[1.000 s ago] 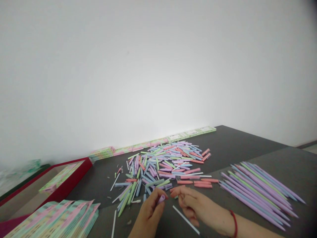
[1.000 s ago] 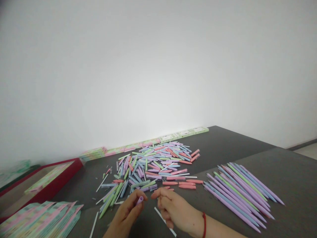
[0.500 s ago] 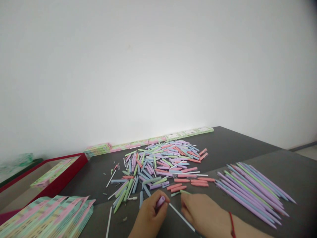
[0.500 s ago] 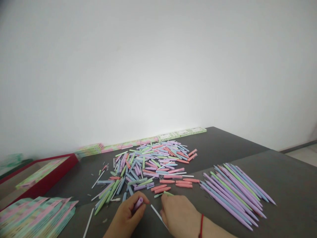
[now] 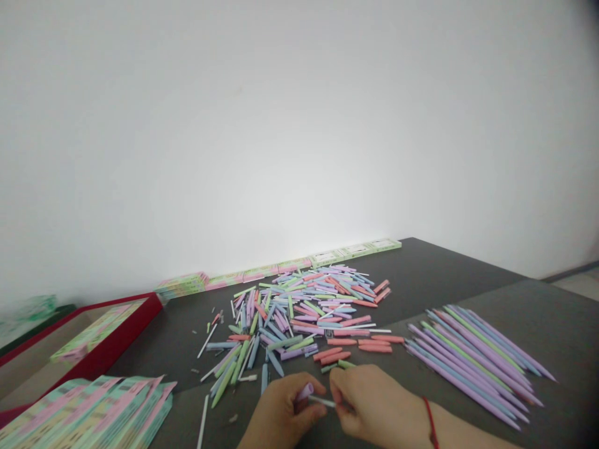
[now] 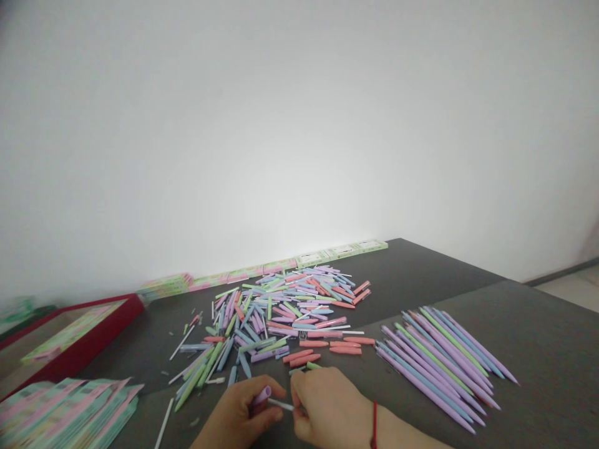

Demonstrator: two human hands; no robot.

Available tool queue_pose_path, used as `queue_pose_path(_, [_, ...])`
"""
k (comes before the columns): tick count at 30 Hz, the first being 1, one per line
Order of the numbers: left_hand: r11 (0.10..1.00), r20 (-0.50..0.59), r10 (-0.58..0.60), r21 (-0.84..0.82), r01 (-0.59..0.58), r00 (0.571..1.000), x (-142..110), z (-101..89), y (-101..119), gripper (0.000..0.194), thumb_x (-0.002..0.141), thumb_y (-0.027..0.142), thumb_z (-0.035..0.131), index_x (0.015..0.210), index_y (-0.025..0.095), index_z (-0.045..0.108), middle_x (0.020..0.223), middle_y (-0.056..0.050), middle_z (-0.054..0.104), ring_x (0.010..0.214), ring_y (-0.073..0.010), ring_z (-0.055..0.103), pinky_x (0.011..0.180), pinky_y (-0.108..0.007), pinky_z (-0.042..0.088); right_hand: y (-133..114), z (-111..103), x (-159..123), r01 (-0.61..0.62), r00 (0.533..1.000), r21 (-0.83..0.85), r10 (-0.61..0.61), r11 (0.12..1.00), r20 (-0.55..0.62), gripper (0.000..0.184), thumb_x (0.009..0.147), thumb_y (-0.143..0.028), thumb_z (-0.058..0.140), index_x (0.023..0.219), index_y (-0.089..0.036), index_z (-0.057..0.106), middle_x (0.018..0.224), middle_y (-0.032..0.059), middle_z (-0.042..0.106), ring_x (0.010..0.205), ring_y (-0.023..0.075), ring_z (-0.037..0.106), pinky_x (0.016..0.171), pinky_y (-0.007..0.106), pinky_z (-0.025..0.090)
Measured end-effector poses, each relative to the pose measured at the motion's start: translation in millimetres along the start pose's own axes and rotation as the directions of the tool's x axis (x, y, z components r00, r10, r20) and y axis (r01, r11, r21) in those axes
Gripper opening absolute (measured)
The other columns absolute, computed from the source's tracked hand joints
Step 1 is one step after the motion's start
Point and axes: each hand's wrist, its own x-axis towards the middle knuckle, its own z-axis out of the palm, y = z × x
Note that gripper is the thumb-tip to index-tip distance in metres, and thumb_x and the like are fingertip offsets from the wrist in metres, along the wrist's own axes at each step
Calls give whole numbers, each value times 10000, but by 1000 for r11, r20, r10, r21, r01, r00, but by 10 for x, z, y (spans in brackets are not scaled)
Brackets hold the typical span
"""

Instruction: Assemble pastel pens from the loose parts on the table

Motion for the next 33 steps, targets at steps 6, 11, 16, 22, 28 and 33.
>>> queue_pose_path(6, [963, -46, -15, 269, 26, 999, 3, -99, -3, 154, 760, 188, 565, 817, 247, 695, 775, 28, 701, 755, -169, 611, 651, -222, 346, 32, -64, -11, 20, 1000, 111, -19, 994, -11, 240, 733, -139, 531, 955, -178, 616, 886, 80, 706, 803, 239, 652, 678, 292, 437])
queue_pose_path(11, [970, -188, -84, 208, 124, 979, 55, -227, -133, 151, 796, 240, 526, 791, 214, 675, 705, 30, 656, 674, -160, 580, 610, -219, 357, 310, 0, 117, 115, 987, 575, -31, 810, -155, 286, 876, -162, 371, 1071, -193, 578, 1000, 86, 672, 881, 192, 642, 786, 330, 502])
queue_pose_path(16, [968, -208, -138, 177, 176, 968, 84, -247, -198, 160, 800, 261, 516, 781, 205, 665, 628, 49, 583, 626, -151, 546, 579, -213, 347, 470, 200, 269, 138, 988, 691, -48, 709, -148, 400, 919, -267, 296, 1283, -158, 421, 980, 116, 664, 747, 176, 677, 574, 296, 555])
queue_pose_path(22, [969, -219, -122, 184, 163, 968, 95, -211, -235, 161, 806, 262, 512, 778, 207, 661, 622, 52, 585, 614, -146, 549, 568, -210, 341, 399, 164, 238, 153, 984, 737, -36, 658, -172, 478, 888, -212, 345, 1353, -98, 351, 1075, 172, 654, 905, 198, 669, 699, 325, 559])
queue_pose_path(28, [950, -259, -79, 272, 151, 963, 75, -218, -212, 137, 812, 250, 525, 782, 222, 656, 705, 38, 656, 669, -155, 587, 616, -216, 355, 319, 25, 197, 109, 988, 511, -36, 853, -150, 321, 885, -173, 364, 1098, -132, 601, 878, 92, 709, 736, 176, 667, 693, 302, 530])
queue_pose_path(33, [934, -247, -54, 331, 137, 968, 41, -206, -170, 130, 820, 212, 534, 822, 239, 661, 795, 26, 703, 748, -161, 624, 658, -219, 362, 249, -14, 201, 67, 993, 422, -17, 904, -120, 311, 856, -142, 412, 1060, -171, 644, 893, 77, 711, 728, 183, 662, 700, 288, 520])
